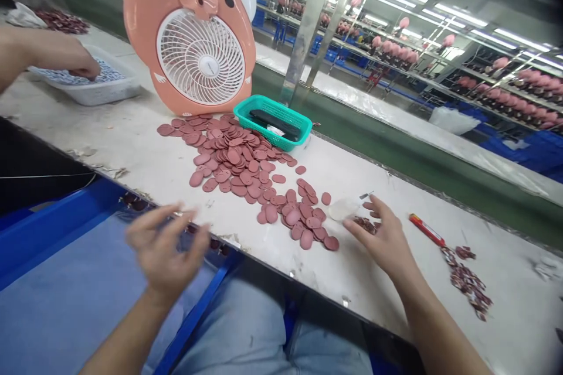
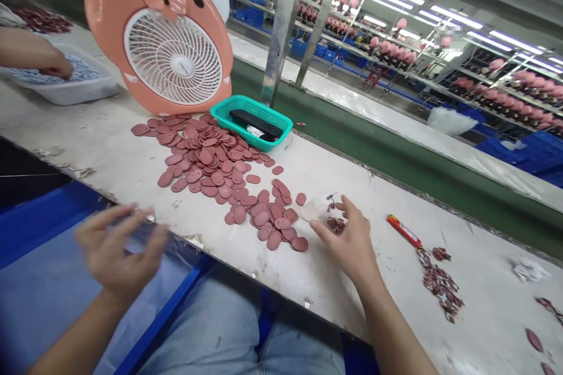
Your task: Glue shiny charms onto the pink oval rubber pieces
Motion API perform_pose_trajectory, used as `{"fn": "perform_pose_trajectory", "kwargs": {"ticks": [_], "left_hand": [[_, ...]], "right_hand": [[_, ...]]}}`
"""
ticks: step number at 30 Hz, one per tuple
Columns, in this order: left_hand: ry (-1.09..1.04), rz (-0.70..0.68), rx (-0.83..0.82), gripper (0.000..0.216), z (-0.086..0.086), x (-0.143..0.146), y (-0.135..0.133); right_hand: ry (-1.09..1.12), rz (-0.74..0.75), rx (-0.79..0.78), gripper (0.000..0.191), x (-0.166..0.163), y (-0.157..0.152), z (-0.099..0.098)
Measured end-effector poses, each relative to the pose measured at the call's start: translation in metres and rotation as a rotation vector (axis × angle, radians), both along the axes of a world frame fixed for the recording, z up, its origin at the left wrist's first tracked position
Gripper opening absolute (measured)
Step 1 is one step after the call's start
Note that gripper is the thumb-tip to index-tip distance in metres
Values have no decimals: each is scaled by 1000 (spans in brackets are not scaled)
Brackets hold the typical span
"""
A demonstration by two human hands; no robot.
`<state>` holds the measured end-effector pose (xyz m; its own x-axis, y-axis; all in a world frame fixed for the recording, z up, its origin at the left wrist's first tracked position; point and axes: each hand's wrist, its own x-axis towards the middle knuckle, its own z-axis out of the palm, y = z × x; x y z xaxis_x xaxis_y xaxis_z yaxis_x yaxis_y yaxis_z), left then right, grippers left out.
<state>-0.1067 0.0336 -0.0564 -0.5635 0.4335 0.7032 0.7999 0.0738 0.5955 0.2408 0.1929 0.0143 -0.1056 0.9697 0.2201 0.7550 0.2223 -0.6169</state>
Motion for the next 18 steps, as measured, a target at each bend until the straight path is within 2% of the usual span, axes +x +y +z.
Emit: {"fn": "perform_pose_trajectory", "kwargs": {"ticks": [2, 3, 5, 7, 10, 15, 18], "left_hand": [[86, -220, -114, 31, 19, 39, 9], [133, -322, -226, 33, 29, 52, 15], [157, -435, -346, 23, 44, 67, 29], [142, -459, -378, 13, 53, 71, 40], [101, -418, -333, 15, 56, 67, 45], [-91, -325, -207, 20, 68, 72, 28], [-444, -484, -212, 23, 83, 88, 11]], "right_hand": [[-14, 55, -28, 62, -10, 11, -2], [-9, 73, -39, 53, -15, 15, -3], [22, 101, -56, 48, -23, 17, -1], [86, 126, -74, 47, -25, 14, 3], [242, 151, -98, 46, -21, 0, 12], [605, 186, -139, 43, -23, -42, 13], [773, 269, -248, 41, -41, -72, 11]]}}
